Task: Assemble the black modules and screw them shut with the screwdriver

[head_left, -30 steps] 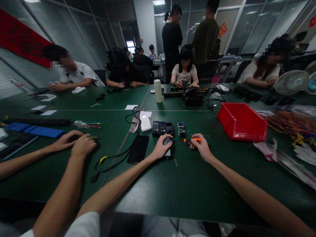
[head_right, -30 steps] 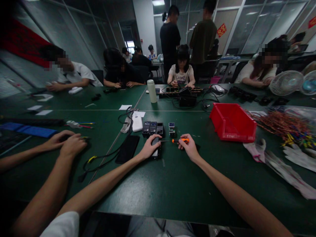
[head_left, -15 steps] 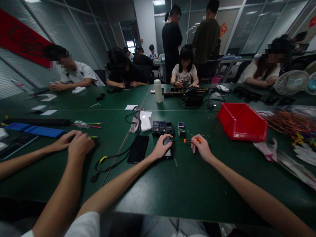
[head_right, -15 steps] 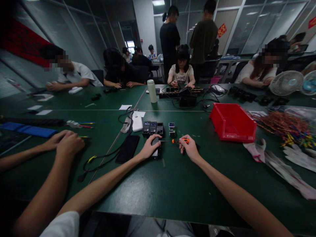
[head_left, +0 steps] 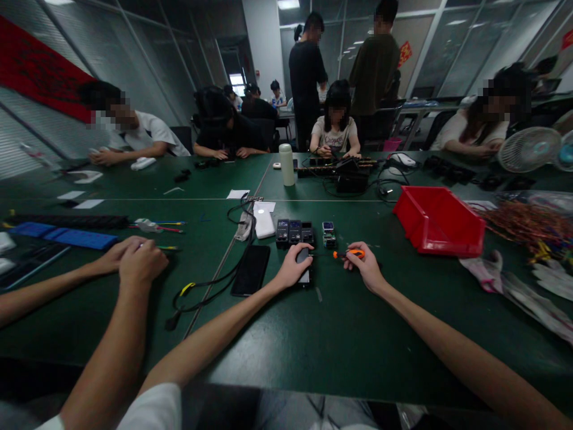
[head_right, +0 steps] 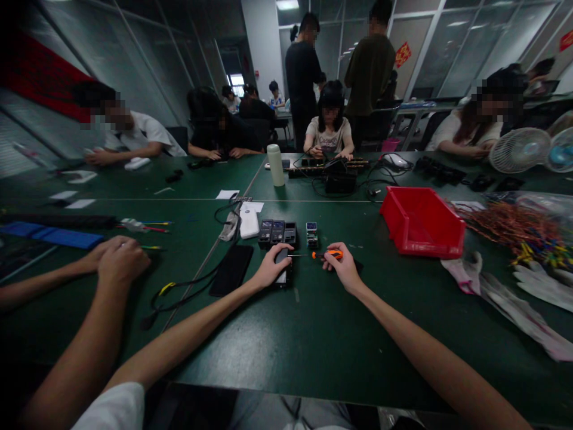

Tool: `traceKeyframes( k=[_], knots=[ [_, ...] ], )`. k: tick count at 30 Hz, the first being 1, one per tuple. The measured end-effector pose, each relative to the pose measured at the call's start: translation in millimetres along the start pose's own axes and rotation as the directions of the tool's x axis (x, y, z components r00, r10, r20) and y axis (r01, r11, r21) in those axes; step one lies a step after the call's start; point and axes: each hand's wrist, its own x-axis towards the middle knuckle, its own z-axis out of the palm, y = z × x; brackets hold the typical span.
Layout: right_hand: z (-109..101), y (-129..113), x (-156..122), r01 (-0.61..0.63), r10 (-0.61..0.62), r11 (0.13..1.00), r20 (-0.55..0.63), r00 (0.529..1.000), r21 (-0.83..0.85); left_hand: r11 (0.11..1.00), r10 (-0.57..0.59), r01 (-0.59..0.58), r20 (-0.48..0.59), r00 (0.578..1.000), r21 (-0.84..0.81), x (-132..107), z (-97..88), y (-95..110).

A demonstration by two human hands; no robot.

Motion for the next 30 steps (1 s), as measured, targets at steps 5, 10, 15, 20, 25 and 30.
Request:
traceKeyframes(
  k=[5, 10, 15, 20, 25, 30],
  knots=[
    [-0.4, 1.3, -0.3, -0.01, 0.01, 1.0, 0.014, 1.0, -0.005, 1.0, -0.001, 0.001, -0.009, 1.0, 0.007, -0.2, -0.3, 0.9],
    [-0.2, -0.3, -1.4, -0.033, 0.034, 0.999, 0.031, 0.999, -0.013, 1.0, -0.011, 0.011, -0.005, 1.0, 0.011, -0.8, -0.9, 2.6],
    [-1.1, -1.6, -1.9, -0.061, 0.062, 0.997, 0.019, 0.998, -0.047, 1.0, -0.014, 0.014, -0.008, 1.0, 0.008, -0.4, -0.3, 3.7],
    [1.1, -4.8, -2.8, -0.057, 0.057, 0.998, 0.013, 0.998, -0.029, 1.0, -0.014, 0.014, -0.006, 1.0, -0.001, -0.4, -0.3, 4.5],
    [2.9, -5.2, -2.2, -0.002, 0.002, 1.0, -0.016, 1.0, -0.021, 1.0, -0.023, 0.023, -0.008, 1.0, -0.002, -0.5, -0.9, 4.5],
    [1.9, -3.9, -1.8, 0.005, -0.005, 1.0, -0.003, 1.0, -0.02, 1.0, 0.003, -0.003, -0.007, 1.0, -0.009, -0.2, -0.6, 2.6]
  ],
)
